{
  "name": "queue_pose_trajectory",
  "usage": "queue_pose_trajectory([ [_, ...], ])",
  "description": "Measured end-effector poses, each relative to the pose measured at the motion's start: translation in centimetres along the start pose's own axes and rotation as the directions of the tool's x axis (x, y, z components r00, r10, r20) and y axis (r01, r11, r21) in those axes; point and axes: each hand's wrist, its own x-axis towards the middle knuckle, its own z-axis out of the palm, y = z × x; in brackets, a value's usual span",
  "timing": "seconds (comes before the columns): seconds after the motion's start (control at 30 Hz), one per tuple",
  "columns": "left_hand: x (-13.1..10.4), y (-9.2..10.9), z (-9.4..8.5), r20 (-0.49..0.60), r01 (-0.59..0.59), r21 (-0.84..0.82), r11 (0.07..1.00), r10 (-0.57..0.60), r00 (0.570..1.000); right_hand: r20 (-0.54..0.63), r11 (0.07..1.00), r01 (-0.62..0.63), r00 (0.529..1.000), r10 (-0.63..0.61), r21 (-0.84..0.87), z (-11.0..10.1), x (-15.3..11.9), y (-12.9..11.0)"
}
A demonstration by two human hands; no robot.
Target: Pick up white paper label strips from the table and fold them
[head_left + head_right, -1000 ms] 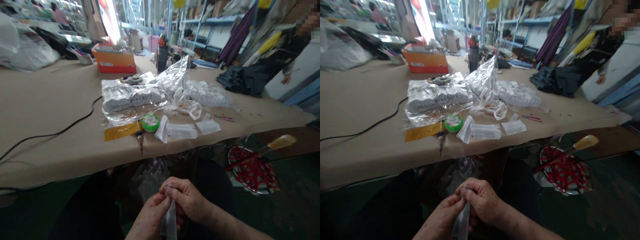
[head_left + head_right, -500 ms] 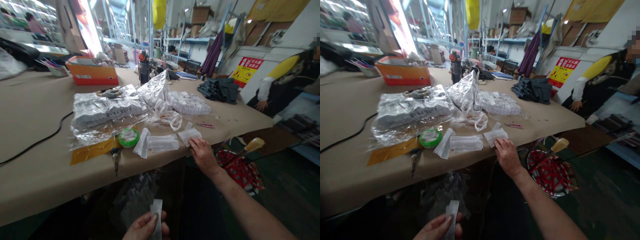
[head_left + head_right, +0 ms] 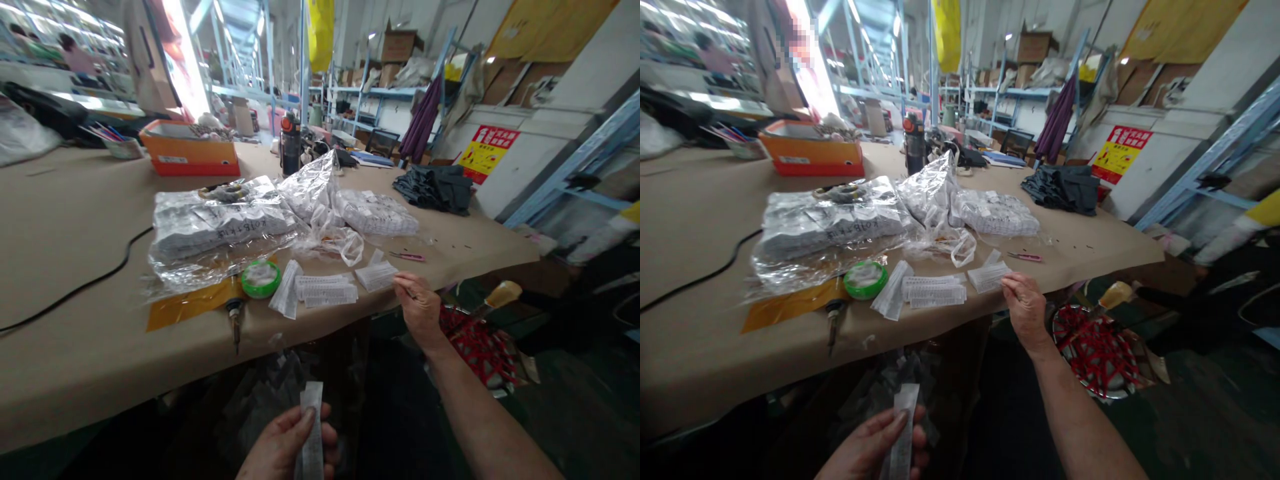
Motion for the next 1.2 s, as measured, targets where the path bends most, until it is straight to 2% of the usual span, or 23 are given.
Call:
queue_pose_trajectory([
  [0.1, -0.5, 0.4, 0.7, -0.006, -0.024, -0.006, 1.000, 0.024, 1.000, -0.015, 0.988, 0.034, 0.999, -0.032, 0.151, -0.9, -0.8, -4.3],
  [0.17, -1.0, 0.7, 1.3, 0.008, -0.050, -0.020, 0.999, 0.050, 0.999, 0.129, 0.944, 0.082, 0.983, -0.129, 0.318, -1.2, -2.4, -8.3],
  [0.27, -1.4, 1.3, 1.7, 0.116, -0.079, -0.105, 0.991, 0.091, 0.989, 0.282, 0.839, 0.183, 0.887, -0.366, 0.513, -0.9, -5.1, -13.6],
  [0.33, -1.5, 1.4, 1.4, 0.105, -0.094, -0.185, 0.978, 0.115, 0.988, 0.315, 0.787, 0.224, 0.828, -0.465, 0.575, -0.4, -6.6, -15.5],
  [0.47, -1.8, 1.2, 0.4, 0.028, -0.116, -0.265, 0.957, 0.128, 0.991, 0.357, 0.765, 0.262, 0.765, -0.536, 0.588, 0.7, -7.7, -15.9],
  [0.6, -2.2, 1.0, -0.1, 0.078, -0.116, -0.294, 0.949, 0.145, 0.986, 0.398, 0.736, 0.276, 0.697, -0.596, 0.619, 0.9, -7.5, -15.4],
  [0.73, -2.3, 0.8, -0.3, 0.159, -0.112, -0.283, 0.952, 0.162, 0.974, 0.408, 0.721, 0.250, 0.685, -0.604, 0.647, 0.7, -7.2, -15.7],
  [0.8, -2.3, 0.7, -0.5, 0.158, -0.111, -0.256, 0.960, 0.155, 0.975, 0.421, 0.717, 0.201, 0.693, -0.586, 0.668, 0.5, -7.3, -15.7],
  [0.87, -2.5, 0.7, -0.9, 0.132, -0.111, -0.214, 0.971, 0.141, 0.981, 0.422, 0.714, 0.099, 0.746, -0.514, 0.694, 0.2, -7.5, -15.6],
  [0.93, -2.8, 0.5, -1.4, 0.147, -0.084, -0.153, 0.985, 0.107, 0.983, 0.469, 0.707, -0.115, 0.819, -0.329, 0.698, 0.1, -7.7, -15.2],
  [0.97, -3.0, 0.4, -1.6, 0.176, -0.065, -0.123, 0.990, 0.087, 0.981, 0.535, 0.674, -0.277, 0.820, -0.206, 0.684, 0.1, -7.9, -15.0],
  [1.0, -3.3, 0.3, -1.8, 0.213, -0.046, -0.095, 0.994, 0.065, 0.975, 0.630, 0.599, -0.461, 0.771, -0.096, 0.655, 0.1, -8.0, -14.8],
  [1.03, -3.6, 0.1, -1.9, 0.253, -0.026, -0.072, 0.997, 0.043, 0.966, 0.741, 0.477, -0.640, 0.670, -0.039, 0.603, 0.3, -8.1, -14.6],
  [1.07, -3.9, -0.1, -2.0, 0.287, -0.008, -0.054, 0.999, 0.023, 0.958, 0.843, 0.330, -0.787, 0.535, -0.056, 0.521, 0.5, -8.2, -14.4],
  [1.1, -4.2, -0.3, -2.0, 0.310, 0.004, -0.038, 0.999, 0.008, 0.951, 0.907, 0.189, -0.889, 0.396, -0.142, 0.417, 0.8, -8.2, -14.3],
  [1.13, -4.4, -0.4, -1.9, 0.326, 0.019, -0.020, 1.000, -0.011, 0.945, 0.923, 0.082, -0.946, 0.283, -0.262, 0.313, 1.1, -8.2, -14.2],
  [1.17, -4.6, -0.6, -1.8, 0.336, 0.038, 0.002, 0.999, -0.037, 0.941, 0.903, 0.016, -0.972, 0.212, -0.373, 0.235, 1.4, -8.1, -14.1],
  [1.2, -4.8, -0.8, -1.7, 0.343, 0.054, 0.022, 0.998, -0.059, 0.938, 0.872, -0.016, -0.982, 0.174, -0.458, 0.188, 1.7, -8.1, -14.1],
])
